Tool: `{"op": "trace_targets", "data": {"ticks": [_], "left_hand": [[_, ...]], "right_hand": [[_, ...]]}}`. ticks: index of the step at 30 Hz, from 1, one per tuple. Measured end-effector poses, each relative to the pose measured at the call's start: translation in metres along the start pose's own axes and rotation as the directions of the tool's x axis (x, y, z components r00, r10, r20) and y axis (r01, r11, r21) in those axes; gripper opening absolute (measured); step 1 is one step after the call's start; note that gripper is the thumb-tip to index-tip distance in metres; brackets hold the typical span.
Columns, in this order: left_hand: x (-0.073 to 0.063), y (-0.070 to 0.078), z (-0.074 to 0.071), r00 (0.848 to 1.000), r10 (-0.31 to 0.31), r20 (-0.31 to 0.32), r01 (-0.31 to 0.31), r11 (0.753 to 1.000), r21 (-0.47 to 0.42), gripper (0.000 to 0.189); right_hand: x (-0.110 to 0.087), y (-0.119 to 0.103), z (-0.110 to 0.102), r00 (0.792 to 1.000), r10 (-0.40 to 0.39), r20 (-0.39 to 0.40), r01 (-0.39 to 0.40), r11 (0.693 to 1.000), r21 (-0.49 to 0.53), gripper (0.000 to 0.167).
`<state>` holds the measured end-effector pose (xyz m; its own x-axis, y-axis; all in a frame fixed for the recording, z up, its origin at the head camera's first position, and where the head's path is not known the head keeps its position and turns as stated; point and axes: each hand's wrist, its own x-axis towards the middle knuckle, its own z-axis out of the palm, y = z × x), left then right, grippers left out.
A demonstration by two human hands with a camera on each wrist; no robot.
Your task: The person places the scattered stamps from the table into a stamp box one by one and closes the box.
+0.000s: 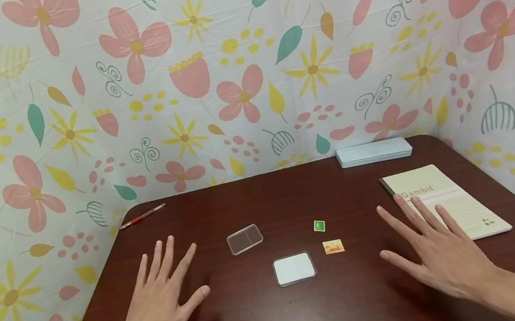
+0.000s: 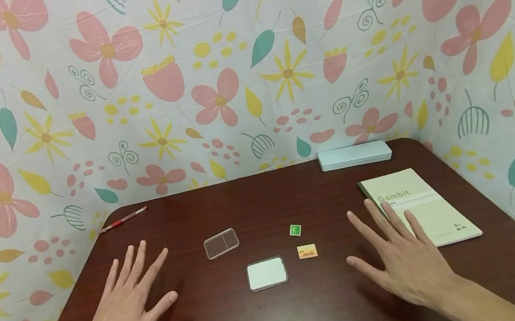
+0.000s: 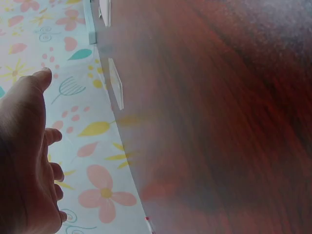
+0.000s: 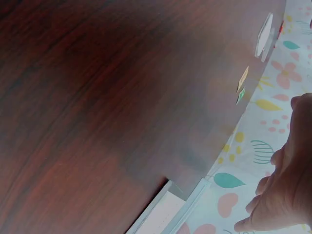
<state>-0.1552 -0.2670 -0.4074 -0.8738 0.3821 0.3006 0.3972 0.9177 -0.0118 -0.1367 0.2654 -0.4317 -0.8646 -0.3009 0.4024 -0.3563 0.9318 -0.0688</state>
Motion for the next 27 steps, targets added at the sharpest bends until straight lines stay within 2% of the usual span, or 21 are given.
{"op": "trace_targets", "data": {"ticks": [4, 8, 11, 14, 16, 20, 23, 27], "left_hand": [[0.003, -0.001, -0.001, 0.999, -0.018, 0.027, 0.019, 0.999, -0.027, 0.084], [0.008, -0.002, -0.001, 0.999, -0.02, 0.036, 0.022, 0.997, -0.072, 0.087], [0.015, -0.004, 0.001, 0.999, -0.013, 0.042, 0.019, 0.991, -0.136, 0.093], [0.024, -0.005, 0.002, 0.998, -0.006, 0.069, 0.021, 0.974, -0.227, 0.1], [0.03, -0.005, 0.002, 0.995, 0.0, 0.096, 0.03, 0.951, -0.309, 0.106], [0.041, -0.001, 0.005, 0.99, -0.006, 0.139, 0.07, 0.881, -0.468, 0.111], [0.048, 0.004, 0.01, 0.992, -0.012, 0.122, 0.077, 0.837, -0.542, 0.106], [0.058, 0.013, 0.018, 0.998, -0.011, 0.066, 0.051, 0.769, -0.637, 0.093]], "right_hand": [[0.006, -0.003, 0.001, 1.0, 0.011, 0.008, -0.011, 1.0, 0.029, 0.091], [0.014, -0.007, 0.003, 1.0, 0.019, 0.007, -0.02, 0.995, 0.101, 0.097], [0.022, -0.009, 0.005, 0.999, 0.028, 0.026, -0.032, 0.983, 0.181, 0.102], [0.034, -0.01, 0.008, 0.997, 0.055, 0.06, -0.068, 0.964, 0.255, 0.106], [0.042, -0.01, 0.01, 0.994, 0.078, 0.074, -0.097, 0.949, 0.301, 0.105], [0.055, -0.011, 0.017, 0.988, 0.139, 0.068, -0.155, 0.907, 0.392, 0.093], [0.063, -0.013, 0.023, 0.982, 0.175, 0.065, -0.186, 0.87, 0.457, 0.081], [0.073, -0.016, 0.034, 0.974, 0.199, 0.103, -0.223, 0.819, 0.529, 0.074]]}}
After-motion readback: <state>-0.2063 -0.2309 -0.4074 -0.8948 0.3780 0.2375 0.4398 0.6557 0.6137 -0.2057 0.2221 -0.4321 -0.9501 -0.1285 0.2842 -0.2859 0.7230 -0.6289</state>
